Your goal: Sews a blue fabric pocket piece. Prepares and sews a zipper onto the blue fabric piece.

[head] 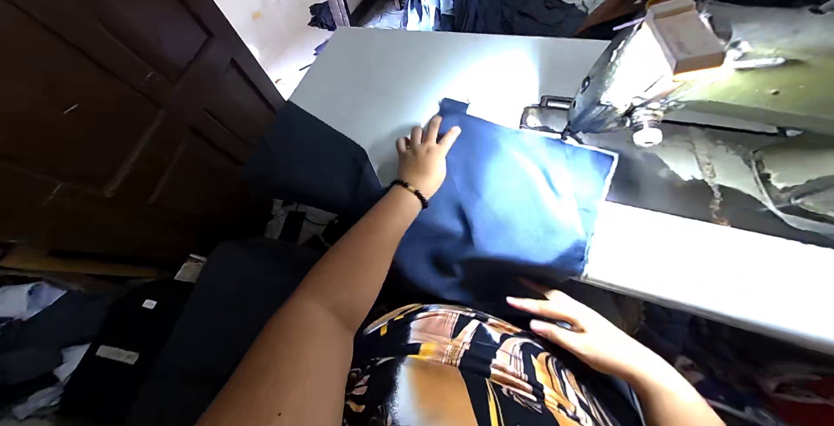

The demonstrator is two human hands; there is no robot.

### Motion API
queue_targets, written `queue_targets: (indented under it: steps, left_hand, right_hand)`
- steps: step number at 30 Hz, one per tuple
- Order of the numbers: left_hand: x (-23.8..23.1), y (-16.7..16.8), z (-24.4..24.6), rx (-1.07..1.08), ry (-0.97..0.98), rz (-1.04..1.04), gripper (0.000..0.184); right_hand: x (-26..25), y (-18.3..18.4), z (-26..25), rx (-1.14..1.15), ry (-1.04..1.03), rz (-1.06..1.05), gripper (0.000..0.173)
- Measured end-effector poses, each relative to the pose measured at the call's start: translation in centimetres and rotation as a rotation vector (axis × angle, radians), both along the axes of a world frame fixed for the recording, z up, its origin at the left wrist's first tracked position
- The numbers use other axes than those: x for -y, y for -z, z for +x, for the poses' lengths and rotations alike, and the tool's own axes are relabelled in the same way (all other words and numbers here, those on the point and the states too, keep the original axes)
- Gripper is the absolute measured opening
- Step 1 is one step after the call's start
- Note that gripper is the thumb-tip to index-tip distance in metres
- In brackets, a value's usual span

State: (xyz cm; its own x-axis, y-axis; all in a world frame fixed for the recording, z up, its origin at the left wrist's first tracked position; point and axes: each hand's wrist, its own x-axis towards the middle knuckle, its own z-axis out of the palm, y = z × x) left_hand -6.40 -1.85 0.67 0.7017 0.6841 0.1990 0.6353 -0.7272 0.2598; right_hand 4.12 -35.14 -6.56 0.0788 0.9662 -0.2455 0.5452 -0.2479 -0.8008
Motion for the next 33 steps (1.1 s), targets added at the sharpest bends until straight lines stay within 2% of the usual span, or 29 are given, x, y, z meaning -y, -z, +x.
queue_targets:
  steps: [2,5,6,8,10,12,14,17,20,22,23,25,26,27,29,31,33]
  left_hand:
    - [-0.7,1.2,-0.6,0.059,0.113,0.038,0.07]
    - [-1.5,1.8,-0.4,0.064,0.224,-0.033,0.057]
    - [-1.8,2.0,-0.4,0.049,0.235,-0.032,0.055]
    - [-2.1,1.8,-0.2,-0.013,0.242,-0.06,0.055]
    - [-2.3,0.8,-0.4,-0.159,0.283,-0.113,0.058]
    - [-3.1,-0.4,-1.1,-0.297,0.408,-0.114,0.059]
    - [-3.7,-1.0,-2.2,-0.382,0.581,-0.051,0.06]
    - [-2.8,0.2,-3.8,-0.357,0.807,0.06,0.071]
    - [-1.2,0.8,-3.5,-0.332,0.892,0.066,0.067]
    - [-1.4,1.1,-3.1,-0.313,0.885,0.048,0.066]
    - [-1.7,1.2,-3.2,-0.298,0.869,0.04,0.068]
    - [-2.3,1.3,-3.7,-0.292,0.824,0.044,0.078]
    - [-2.5,1.4,-4.1,-0.288,0.807,0.053,0.084]
    - [-2.6,1.5,-4.4,-0.282,0.796,0.064,0.088]
    - [-2.5,1.7,-4.7,-0.272,0.789,0.066,0.09]
    - [-2.7,1.9,-4.7,-0.247,0.804,0.061,0.081]
    - [-3.0,2.2,-4.7,-0.217,0.831,0.057,0.07]
  right_hand:
    - [-1.2,1.2,-0.4,-0.057,0.071,-0.019,0.046]
    - [-2.3,2.1,-0.6,-0.119,0.273,-0.082,0.045]
    - [-2.5,2.4,-0.9,-0.119,0.293,-0.036,0.041]
    - [-2.8,3.4,-1.6,-0.076,0.206,0.163,0.032]
    - [-2.1,3.7,-2.3,-0.035,0.077,0.305,0.036]
    - [0.5,3.3,-2.0,-0.036,0.062,0.332,0.039]
    - [5.0,2.7,-1.1,-0.091,0.187,0.346,0.037]
    - [11.1,1.1,0.9,-0.154,0.423,0.336,0.035]
    - [12.2,-0.9,2.2,-0.135,0.496,0.29,0.032]
    - [11.0,-2.3,3.0,-0.139,0.474,0.193,0.023]
    - [10.1,-3.1,3.5,-0.108,0.457,0.117,0.026]
    - [8.3,-5.1,4.7,0.121,0.411,-0.011,0.033]
    - [7.1,-6.3,5.3,0.267,0.403,-0.022,0.029]
    - [5.8,-7.5,5.9,0.411,0.404,0.008,0.026]
    - [1.7,-9.8,6.7,0.598,0.453,0.17,0.032]
    - [-3.8,-10.9,8.2,0.668,0.406,0.381,0.032]
    - [-9.0,-10.0,10.3,0.7,0.339,0.395,0.039]
